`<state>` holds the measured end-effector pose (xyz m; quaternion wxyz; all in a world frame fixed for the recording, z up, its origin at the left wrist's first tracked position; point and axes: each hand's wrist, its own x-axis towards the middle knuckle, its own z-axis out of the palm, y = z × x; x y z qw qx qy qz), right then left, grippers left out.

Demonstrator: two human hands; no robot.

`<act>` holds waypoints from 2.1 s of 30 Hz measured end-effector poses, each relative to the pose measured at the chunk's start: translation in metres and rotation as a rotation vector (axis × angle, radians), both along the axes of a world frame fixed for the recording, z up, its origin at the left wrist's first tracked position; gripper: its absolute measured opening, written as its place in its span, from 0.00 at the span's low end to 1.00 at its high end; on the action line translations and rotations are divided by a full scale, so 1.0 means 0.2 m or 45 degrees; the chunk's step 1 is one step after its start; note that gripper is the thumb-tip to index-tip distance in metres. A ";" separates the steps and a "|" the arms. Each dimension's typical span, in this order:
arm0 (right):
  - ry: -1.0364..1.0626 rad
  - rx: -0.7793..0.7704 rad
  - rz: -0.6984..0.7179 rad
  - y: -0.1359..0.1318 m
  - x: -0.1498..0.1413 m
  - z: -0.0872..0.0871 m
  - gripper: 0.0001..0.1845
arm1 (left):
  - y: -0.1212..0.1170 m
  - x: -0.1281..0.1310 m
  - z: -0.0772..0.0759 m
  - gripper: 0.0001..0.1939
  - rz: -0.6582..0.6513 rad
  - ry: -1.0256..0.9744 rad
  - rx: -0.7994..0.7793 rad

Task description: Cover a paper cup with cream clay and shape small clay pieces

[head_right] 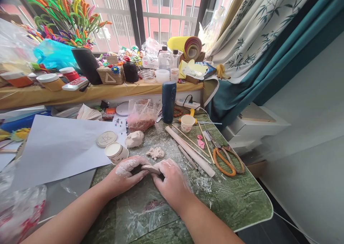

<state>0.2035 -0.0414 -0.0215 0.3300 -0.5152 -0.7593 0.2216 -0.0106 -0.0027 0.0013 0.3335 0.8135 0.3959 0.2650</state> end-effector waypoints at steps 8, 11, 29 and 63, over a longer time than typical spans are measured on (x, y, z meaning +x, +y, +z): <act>-0.052 -0.119 -0.085 0.01 -0.01 -0.01 0.09 | 0.00 -0.01 -0.03 0.07 0.098 0.086 -0.049; -0.008 -0.151 -0.104 0.01 -0.01 -0.01 0.14 | 0.00 -0.01 -0.03 0.11 0.092 0.083 -0.038; 0.089 -0.125 -0.057 0.00 0.00 0.01 0.19 | 0.00 -0.03 -0.03 0.06 0.174 -0.009 -0.004; 0.154 -0.155 0.031 0.01 0.00 0.03 0.07 | -0.01 -0.02 0.00 0.06 -0.025 -0.065 0.046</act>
